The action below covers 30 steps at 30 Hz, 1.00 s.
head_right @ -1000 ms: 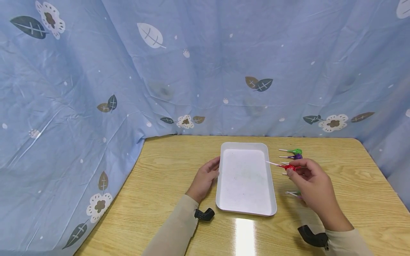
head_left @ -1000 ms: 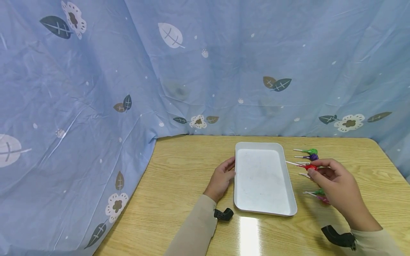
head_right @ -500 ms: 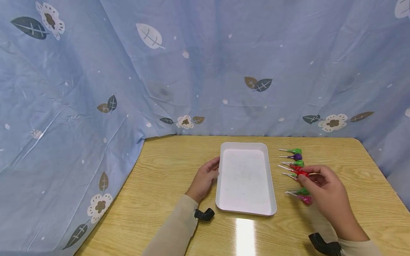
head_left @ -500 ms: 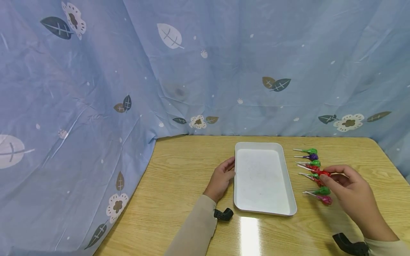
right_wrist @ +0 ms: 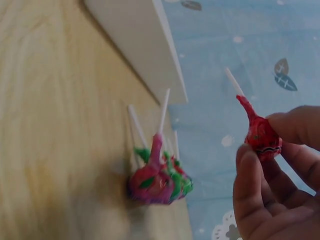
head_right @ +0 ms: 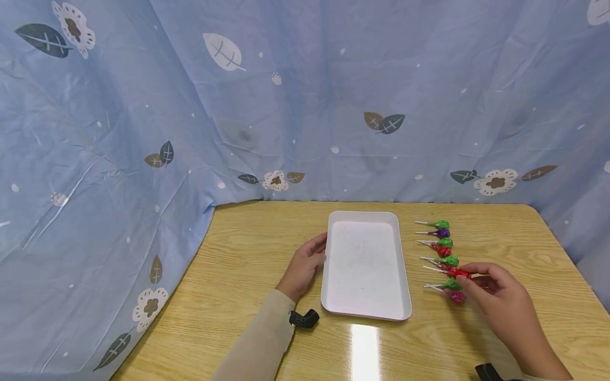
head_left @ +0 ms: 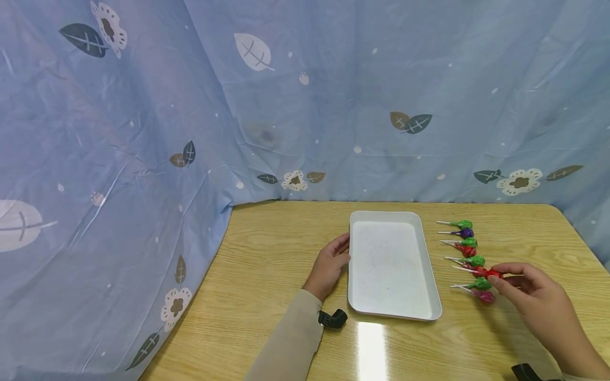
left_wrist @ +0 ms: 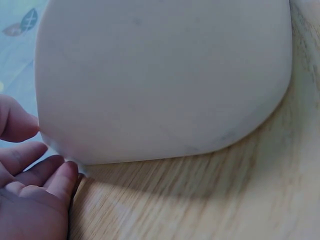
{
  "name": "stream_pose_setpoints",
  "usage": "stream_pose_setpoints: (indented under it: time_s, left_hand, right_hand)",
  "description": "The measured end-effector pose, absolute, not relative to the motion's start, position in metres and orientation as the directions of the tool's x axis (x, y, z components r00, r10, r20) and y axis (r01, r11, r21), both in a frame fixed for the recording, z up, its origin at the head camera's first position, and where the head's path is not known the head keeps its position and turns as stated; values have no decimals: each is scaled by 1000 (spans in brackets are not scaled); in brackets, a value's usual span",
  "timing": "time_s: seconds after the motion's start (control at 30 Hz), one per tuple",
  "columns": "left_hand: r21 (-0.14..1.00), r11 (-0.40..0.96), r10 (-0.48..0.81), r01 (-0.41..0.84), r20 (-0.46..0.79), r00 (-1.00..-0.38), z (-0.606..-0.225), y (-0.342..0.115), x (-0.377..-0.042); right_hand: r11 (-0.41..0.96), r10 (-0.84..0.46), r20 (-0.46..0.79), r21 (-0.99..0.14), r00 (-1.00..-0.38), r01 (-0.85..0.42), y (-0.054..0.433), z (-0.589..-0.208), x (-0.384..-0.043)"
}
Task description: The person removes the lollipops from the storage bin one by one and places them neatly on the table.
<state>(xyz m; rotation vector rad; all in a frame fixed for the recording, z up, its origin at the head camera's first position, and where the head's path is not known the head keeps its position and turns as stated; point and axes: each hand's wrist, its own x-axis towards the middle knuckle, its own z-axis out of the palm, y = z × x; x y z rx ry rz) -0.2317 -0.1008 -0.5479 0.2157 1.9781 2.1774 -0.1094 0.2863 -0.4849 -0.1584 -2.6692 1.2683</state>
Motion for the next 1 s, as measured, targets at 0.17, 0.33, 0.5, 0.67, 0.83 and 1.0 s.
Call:
stream_pose_setpoints:
  time_s: [0.17, 0.33, 0.5, 0.67, 0.83, 1.0]
  left_hand:
    - [995, -87, 234, -44, -23, -972, -548, -100, -232]
    - [996, -82, 232, -44, -24, -972, -548, -100, -232]
    - [996, -84, 237, -42, -21, -971, -548, -101, -232]
    - [996, -83, 239, -43, -22, -971, -548, -101, -232]
    - [995, -89, 231, -47, -26, -973, -548, -100, -232]
    - [995, -91, 231, -49, -27, -973, -547, -100, -232]
  right_hand:
    - [625, 128, 46, -779, -991, 45, 294, -492, -104]
    - [623, 61, 67, -782, -996, -14, 301, -506, -96]
    - [624, 41, 26, -782, -999, 6, 302, -513, -92]
    - [617, 33, -42, -785, -999, 53, 302, -521, -90]
    - [630, 32, -22, -776, -999, 37, 304, -528, -90]
    - [640, 46, -22, -767, -999, 46, 306, -532, -89]
